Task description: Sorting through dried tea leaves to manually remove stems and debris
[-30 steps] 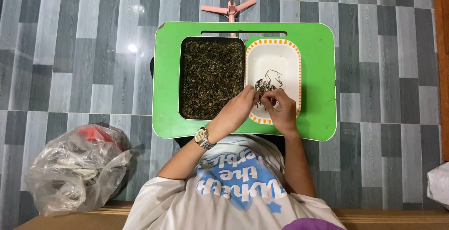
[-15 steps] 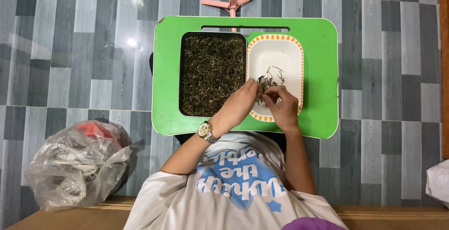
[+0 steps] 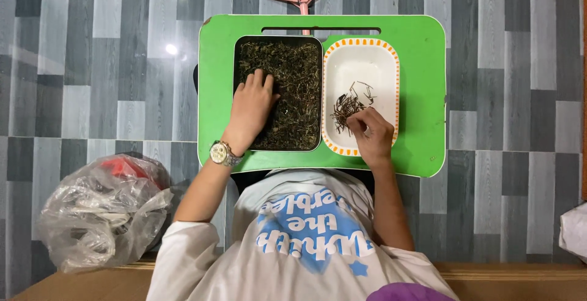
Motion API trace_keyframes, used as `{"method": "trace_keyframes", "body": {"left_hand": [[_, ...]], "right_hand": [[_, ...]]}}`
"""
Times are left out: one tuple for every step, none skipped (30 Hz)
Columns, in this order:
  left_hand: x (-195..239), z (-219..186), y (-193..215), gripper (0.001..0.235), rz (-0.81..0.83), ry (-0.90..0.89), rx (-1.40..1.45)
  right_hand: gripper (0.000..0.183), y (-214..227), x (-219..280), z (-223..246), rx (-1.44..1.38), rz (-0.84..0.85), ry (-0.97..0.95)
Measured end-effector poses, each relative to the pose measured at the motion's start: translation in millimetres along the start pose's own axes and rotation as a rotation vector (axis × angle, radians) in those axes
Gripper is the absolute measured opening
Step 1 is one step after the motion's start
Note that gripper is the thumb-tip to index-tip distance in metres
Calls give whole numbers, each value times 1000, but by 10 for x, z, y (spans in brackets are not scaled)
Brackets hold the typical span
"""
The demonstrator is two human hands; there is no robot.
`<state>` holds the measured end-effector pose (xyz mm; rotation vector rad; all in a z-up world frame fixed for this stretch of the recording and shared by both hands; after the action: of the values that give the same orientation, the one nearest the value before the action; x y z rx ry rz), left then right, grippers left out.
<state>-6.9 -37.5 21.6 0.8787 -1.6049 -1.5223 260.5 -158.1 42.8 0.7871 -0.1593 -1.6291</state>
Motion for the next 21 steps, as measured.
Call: {"method": "trace_keyframes", "body": {"left_hand": [[-19, 13, -95, 47, 1, -1, 3], [-39, 21, -197, 44, 29, -7, -19], [-64, 31, -296, 43, 56, -15, -43], [-84, 29, -288, 43, 57, -16, -40], [-92, 23, -270, 40, 23, -43, -44], [-97, 18, -252, 37, -10, -70, -47], [-95, 23, -212, 37, -10, -68, -46], [-93, 21, -163, 31, -35, -87, -27], [-97, 16, -114, 25, -60, -108, -7], [-109, 54, -163, 25, -60, -107, -6], [-113, 91, -214, 20, -56, -114, 33], [-116, 128, -266, 14, -51, -121, 72], [-104, 131, -161, 14, -49, -120, 73], [-92, 137, -55, 13, -56, -119, 112], [-68, 141, 47, 14, -62, -116, 153], [-45, 142, 86, 14, -58, -113, 155], [-33, 144, 129, 15, -56, -121, 193], [-21, 148, 171, 18, -54, -130, 231], [-14, 144, 222, 18, -49, -126, 234], [-7, 145, 267, 17, -48, -126, 280], [44, 137, 292, 17, -38, -120, 330]], "right_hand": [[20, 0, -7, 13, 2, 2, -2], [21, 3, -13, 29, 7, -1, 6], [22, 6, -24, 44, 12, -5, 13], [22, 14, -39, 61, 14, -4, 12], [17, 17, -49, 83, 22, -12, 15], [12, 21, -57, 107, 31, -19, 19], [12, 18, -66, 114, 31, -17, 20], [8, 20, -74, 121, 33, -25, 21], [6, 24, -82, 123, 37, -34, 22], [6, 25, -82, 118, 37, -34, 22], [6, 26, -73, 117, 34, -37, 16], [9, 26, -64, 116, 30, -40, 9], [9, 28, -68, 115, 30, -38, 8], [12, 28, -72, 113, 12, -39, 8], [15, 27, -69, 114, -5, -37, 7], [15, 28, -70, 137, -6, -33, 4], [13, 32, -81, 155, -13, -36, 1], [12, 34, -92, 171, -20, -39, -3], [12, 40, -97, 170, -21, -33, -6], [7, 37, -102, 163, 7, -18, -19], [3, 31, -73, 165, 33, 6, -38]]}}
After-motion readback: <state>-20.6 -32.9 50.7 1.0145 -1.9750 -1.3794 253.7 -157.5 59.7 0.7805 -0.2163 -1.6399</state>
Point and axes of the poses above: each hand's wrist, its own x-axis away from the middle knuckle, its own y-axis out of the back of the hand, z = x × y, the point moved 3 cm from there along -x, towards the middle knuckle, and after that the axes turned 6 degrees about z, right-handed, at the moved point
